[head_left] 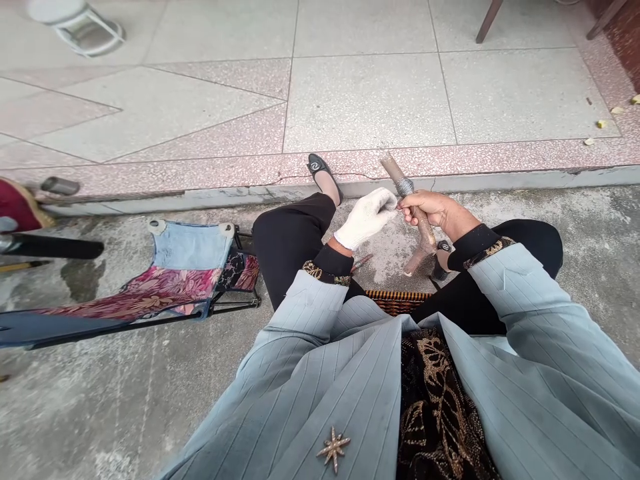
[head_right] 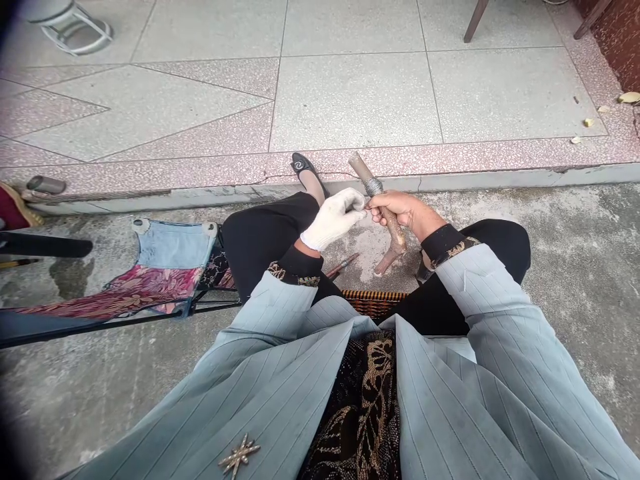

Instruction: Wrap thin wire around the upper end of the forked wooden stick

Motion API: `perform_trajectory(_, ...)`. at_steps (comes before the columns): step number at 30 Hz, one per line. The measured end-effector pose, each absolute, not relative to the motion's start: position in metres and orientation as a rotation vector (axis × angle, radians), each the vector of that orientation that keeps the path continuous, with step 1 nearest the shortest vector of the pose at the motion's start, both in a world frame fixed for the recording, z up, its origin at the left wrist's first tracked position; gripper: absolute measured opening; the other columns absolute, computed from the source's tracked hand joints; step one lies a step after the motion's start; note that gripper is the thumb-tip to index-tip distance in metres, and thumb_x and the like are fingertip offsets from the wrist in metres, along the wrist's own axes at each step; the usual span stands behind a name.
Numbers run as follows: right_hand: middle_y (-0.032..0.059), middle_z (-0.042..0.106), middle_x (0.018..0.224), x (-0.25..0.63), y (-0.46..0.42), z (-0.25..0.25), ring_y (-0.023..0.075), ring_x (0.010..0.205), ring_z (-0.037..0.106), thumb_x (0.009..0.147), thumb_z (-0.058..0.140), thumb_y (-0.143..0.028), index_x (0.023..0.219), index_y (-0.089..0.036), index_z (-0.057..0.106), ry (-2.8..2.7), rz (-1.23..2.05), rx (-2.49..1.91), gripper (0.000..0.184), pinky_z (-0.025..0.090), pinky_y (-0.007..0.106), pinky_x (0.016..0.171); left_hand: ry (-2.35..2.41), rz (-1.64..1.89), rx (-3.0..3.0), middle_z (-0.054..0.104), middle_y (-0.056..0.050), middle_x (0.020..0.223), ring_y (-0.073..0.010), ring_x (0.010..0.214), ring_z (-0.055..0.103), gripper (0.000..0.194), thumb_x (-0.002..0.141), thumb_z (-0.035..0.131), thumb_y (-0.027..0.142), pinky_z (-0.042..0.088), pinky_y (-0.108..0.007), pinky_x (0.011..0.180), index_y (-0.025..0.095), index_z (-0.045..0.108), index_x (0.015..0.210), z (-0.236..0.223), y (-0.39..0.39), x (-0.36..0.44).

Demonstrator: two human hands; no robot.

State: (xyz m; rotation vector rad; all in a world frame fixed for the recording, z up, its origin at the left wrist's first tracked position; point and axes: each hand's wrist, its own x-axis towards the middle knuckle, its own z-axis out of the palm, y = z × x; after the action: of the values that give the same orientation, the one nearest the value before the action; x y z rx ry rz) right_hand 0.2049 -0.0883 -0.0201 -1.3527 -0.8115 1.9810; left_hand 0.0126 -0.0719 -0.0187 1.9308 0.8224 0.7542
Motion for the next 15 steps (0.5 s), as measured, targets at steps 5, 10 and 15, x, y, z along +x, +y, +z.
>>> perform_trajectory(5, -0.0013, 0.051, 0.051, 0.206, -0.090, -0.015, 0.0084, 0.042, 0.047, 0.070, 0.065, -0.011, 0.068, -0.015, 0.053, -0.748, 2.017, -1.342, 0.012, 0.041, 0.018, 0.037, 0.712, 0.991, 1.287, 0.060, 0.000, 0.095, -0.0059, 0.058, 0.049, 0.028, 0.076, 0.072, 0.027, 0.042, -0.024, 0.058, 0.020, 0.045, 0.080, -0.024, -0.077, 0.016)
perform_trajectory(10, -0.0027, 0.049, 0.051, 0.205, -0.095, -0.005, 0.0078, 0.043, 0.046, 0.066, 0.064, -0.009, 0.078, -0.012, 0.059, -0.782, 2.025, -1.273, 0.013, 0.038, 0.017, 0.037, 0.754, 1.098, 0.827, 0.056, 0.006, 0.074, -0.0024, 0.044, 0.042, 0.035, 0.081, 0.072, 0.040, 0.037, -0.020, 0.047, 0.022, 0.042, 0.082, -0.032, -0.078, 0.026)
perform_trajectory(15, -0.0044, 0.047, 0.050, 0.207, -0.097, 0.001, 0.0078, 0.042, 0.043, 0.063, 0.064, -0.010, 0.083, -0.012, 0.060, -0.827, 2.033, -1.219, 0.021, 0.036, 0.018, 0.037, 0.928, 1.019, 0.743, 0.058, 0.006, 0.064, -0.0051, 0.039, 0.048, 0.040, 0.081, 0.072, 0.051, 0.037, -0.020, 0.040, 0.021, 0.046, 0.081, -0.047, -0.075, 0.031)
